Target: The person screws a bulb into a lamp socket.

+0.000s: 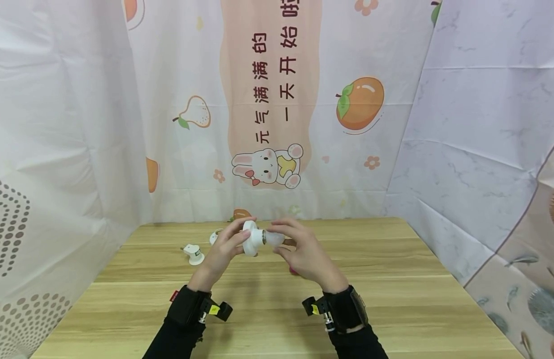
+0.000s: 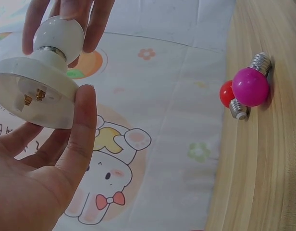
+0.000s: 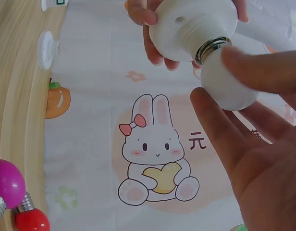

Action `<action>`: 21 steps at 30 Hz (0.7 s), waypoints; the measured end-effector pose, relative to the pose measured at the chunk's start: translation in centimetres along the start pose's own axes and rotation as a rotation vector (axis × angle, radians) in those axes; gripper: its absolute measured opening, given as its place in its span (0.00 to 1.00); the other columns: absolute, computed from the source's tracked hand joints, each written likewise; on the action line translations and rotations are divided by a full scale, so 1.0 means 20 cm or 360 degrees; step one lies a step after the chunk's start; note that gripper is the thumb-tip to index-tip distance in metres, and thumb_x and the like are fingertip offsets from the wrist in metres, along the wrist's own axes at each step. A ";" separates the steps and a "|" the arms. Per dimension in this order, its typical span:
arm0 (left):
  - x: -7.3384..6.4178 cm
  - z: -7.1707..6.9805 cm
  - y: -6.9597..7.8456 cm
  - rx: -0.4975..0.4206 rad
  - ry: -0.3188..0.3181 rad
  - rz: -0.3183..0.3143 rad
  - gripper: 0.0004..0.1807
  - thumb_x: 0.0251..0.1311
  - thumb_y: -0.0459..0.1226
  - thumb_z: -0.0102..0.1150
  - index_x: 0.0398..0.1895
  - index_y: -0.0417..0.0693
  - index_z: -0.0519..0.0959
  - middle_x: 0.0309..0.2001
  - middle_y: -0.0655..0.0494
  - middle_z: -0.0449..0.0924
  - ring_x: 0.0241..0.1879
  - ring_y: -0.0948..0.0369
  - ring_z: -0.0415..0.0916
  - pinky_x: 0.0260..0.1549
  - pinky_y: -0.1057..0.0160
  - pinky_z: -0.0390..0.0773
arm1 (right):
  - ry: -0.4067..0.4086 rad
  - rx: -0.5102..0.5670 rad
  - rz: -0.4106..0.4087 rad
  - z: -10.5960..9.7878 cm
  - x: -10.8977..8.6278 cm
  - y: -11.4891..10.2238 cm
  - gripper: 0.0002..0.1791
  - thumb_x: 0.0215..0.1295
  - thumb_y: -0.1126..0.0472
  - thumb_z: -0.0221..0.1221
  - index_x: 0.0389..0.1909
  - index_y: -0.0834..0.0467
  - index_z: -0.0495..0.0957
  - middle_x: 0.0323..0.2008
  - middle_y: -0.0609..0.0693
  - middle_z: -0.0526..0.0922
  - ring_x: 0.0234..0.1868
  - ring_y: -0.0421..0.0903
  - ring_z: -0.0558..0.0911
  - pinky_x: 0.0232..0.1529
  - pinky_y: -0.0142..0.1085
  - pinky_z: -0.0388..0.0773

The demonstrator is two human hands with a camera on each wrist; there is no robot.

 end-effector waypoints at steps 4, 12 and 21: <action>0.00 0.00 0.00 -0.0007 -0.0001 -0.0006 0.29 0.76 0.45 0.48 0.74 0.40 0.64 0.59 0.40 0.68 0.52 0.55 0.72 0.48 0.55 0.81 | -0.0034 -0.0013 0.0014 0.01 0.00 0.00 0.31 0.56 0.85 0.63 0.61 0.61 0.79 0.64 0.59 0.74 0.60 0.57 0.77 0.50 0.35 0.82; 0.00 0.00 0.00 -0.0007 0.0004 0.0000 0.29 0.76 0.45 0.48 0.74 0.40 0.64 0.59 0.40 0.68 0.52 0.55 0.72 0.47 0.55 0.81 | -0.0028 -0.0008 0.0032 0.01 0.00 0.00 0.30 0.58 0.83 0.64 0.62 0.60 0.79 0.63 0.55 0.75 0.59 0.56 0.78 0.49 0.35 0.82; 0.00 0.00 0.00 -0.0011 -0.0009 0.0012 0.29 0.76 0.45 0.48 0.74 0.39 0.63 0.58 0.41 0.69 0.51 0.55 0.72 0.47 0.54 0.81 | -0.0037 0.0056 0.0106 0.01 0.00 0.02 0.29 0.61 0.79 0.64 0.64 0.60 0.77 0.62 0.56 0.76 0.59 0.56 0.78 0.50 0.35 0.82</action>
Point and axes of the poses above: each hand's wrist, its own x-axis towards the middle knuckle, its own z-axis out of the palm, y = z × x, the point moved 6 cm from there along x, towards the middle knuckle
